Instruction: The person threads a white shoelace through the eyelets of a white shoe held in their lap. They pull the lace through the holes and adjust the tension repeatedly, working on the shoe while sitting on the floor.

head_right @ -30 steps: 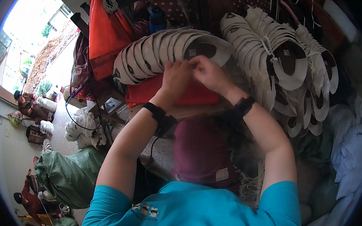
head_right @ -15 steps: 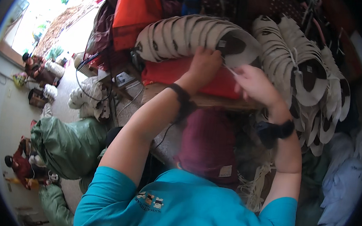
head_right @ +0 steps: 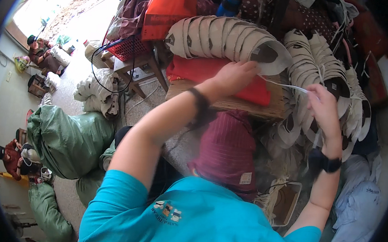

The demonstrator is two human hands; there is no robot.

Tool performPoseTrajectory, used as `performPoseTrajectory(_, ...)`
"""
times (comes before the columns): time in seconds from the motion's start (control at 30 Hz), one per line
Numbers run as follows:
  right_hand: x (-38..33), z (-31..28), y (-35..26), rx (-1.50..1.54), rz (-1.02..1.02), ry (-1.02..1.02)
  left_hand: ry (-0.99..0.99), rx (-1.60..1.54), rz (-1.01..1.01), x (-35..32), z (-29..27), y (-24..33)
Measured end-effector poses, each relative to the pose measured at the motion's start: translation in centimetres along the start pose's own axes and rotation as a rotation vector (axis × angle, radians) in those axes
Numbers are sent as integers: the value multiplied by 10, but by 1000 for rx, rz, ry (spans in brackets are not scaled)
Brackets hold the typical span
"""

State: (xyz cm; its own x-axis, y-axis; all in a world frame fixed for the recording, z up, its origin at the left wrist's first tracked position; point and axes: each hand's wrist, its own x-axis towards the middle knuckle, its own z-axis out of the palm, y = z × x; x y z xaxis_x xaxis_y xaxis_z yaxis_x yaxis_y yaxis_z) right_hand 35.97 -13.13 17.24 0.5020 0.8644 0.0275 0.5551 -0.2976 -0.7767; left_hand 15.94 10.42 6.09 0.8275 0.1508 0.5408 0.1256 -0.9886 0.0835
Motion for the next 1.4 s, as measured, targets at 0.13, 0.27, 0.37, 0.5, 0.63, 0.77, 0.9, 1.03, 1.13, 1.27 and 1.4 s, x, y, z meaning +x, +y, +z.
performPoseTrajectory(0.13, 30, 25, 45, 101, 27, -121, -44, -70, 14, -71, -81, -6)
performPoseTrajectory(0.27, 62, 73, 72, -377, -417, -7, 135, -101, -447, -206, -169, -44)
performPoseTrajectory(0.37, 89, 116, 55, -430, -450, 86, 347, -69, -814, -339, -214, -66)
performPoseTrajectory(0.5, 126, 162, 21, 220, -212, -34, 447, -202, -1351, -485, -241, -18)
performPoseTrajectory(0.63, 151, 191, 9, 35, -283, 85, 509, -332, -1538, -619, -201, 44)
performPoseTrajectory(0.77, 168, 204, 18, -64, -288, 101, 705, -534, -1907, -673, -137, 103)
performPoseTrajectory(0.9, 180, 191, 31, 3, -170, -106, 726, -693, -2035, -724, -76, 131)
performPoseTrajectory(1.03, 175, 186, 19, -58, -148, -85, 728, -733, -2244, -756, -47, 148)
performPoseTrajectory(1.13, 182, 181, 27, 56, -225, -71, 684, -806, -2389, -768, -35, 150)
performPoseTrajectory(1.27, 175, 190, 6, 41, -105, -105, 656, -615, -2543, -763, -34, 167)
performPoseTrajectory(1.4, 159, 198, 2, 149, -141, -215, 860, -689, -2383, -768, -30, 185)
